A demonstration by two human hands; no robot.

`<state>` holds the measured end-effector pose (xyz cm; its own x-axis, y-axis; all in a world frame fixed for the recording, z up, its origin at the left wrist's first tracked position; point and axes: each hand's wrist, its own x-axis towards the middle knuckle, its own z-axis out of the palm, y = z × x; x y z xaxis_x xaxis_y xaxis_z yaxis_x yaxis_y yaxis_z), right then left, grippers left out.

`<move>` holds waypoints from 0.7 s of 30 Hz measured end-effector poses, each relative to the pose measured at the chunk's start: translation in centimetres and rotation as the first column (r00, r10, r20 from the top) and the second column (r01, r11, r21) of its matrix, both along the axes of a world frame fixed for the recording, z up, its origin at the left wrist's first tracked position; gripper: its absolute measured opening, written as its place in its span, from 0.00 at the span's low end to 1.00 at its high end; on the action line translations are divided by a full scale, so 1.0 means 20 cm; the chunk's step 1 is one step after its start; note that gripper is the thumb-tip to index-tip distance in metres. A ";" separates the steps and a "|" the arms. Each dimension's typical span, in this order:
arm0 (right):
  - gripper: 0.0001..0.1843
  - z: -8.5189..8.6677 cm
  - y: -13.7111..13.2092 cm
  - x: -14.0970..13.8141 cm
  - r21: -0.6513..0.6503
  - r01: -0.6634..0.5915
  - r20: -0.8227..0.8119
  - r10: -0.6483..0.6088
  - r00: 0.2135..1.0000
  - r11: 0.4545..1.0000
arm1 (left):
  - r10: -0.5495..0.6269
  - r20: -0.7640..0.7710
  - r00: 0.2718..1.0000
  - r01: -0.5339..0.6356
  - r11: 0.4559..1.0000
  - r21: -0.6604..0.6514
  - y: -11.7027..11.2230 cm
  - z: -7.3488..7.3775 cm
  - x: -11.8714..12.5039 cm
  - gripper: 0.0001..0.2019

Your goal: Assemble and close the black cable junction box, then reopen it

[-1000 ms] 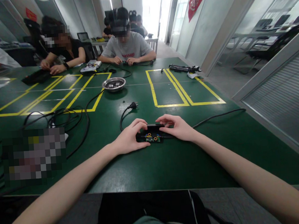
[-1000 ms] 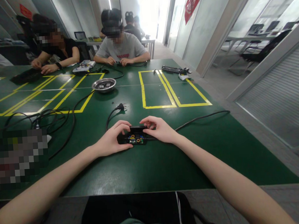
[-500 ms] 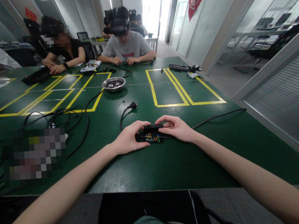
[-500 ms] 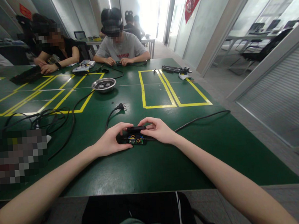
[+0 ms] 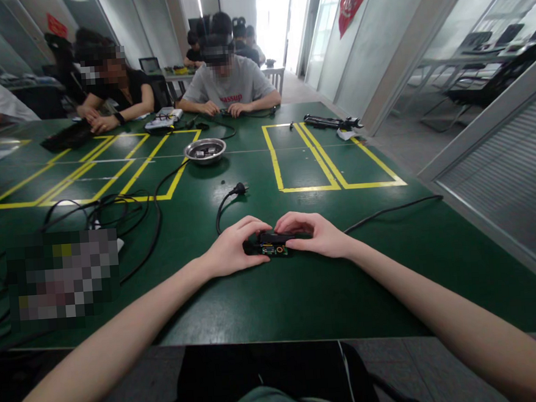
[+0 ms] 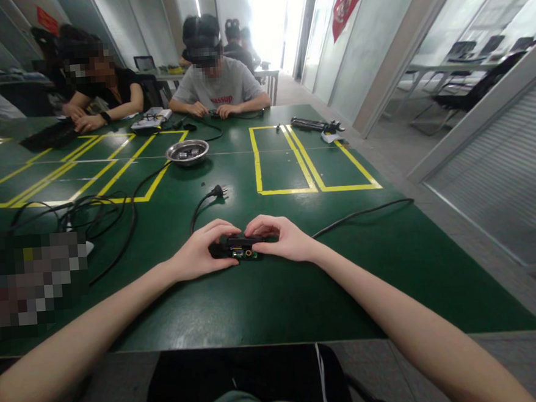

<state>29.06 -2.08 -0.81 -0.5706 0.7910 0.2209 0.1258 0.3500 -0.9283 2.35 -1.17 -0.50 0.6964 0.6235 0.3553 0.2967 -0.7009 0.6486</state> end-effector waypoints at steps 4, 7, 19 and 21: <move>0.11 0.03 -0.02 -0.01 0.143 -0.013 0.088 0.001 0.996 0.990 | -0.012 0.005 1.000 0.012 1.000 0.004 0.01 -0.01 0.00 0.20; 0.08 0.06 -0.04 -0.03 0.286 -0.049 0.184 -0.004 0.983 0.957 | -0.005 -0.005 1.000 0.005 1.000 -0.006 0.00 0.00 0.00 0.16; 0.25 0.05 -0.05 -0.04 0.447 -0.116 0.436 -0.103 0.894 0.887 | 0.078 -0.078 0.994 -0.076 0.997 0.023 0.00 0.01 0.00 0.12; 0.27 0.04 -0.04 -0.05 0.482 -0.106 0.496 -0.172 0.851 0.870 | 0.091 -0.084 0.992 -0.089 0.995 0.034 0.00 0.01 0.00 0.12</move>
<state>27.99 -2.92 0.06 -0.6827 0.6837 0.2579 0.5476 0.7124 -0.4390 2.40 -1.08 -0.39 0.6663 0.6752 0.3165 0.4127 -0.6874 0.5976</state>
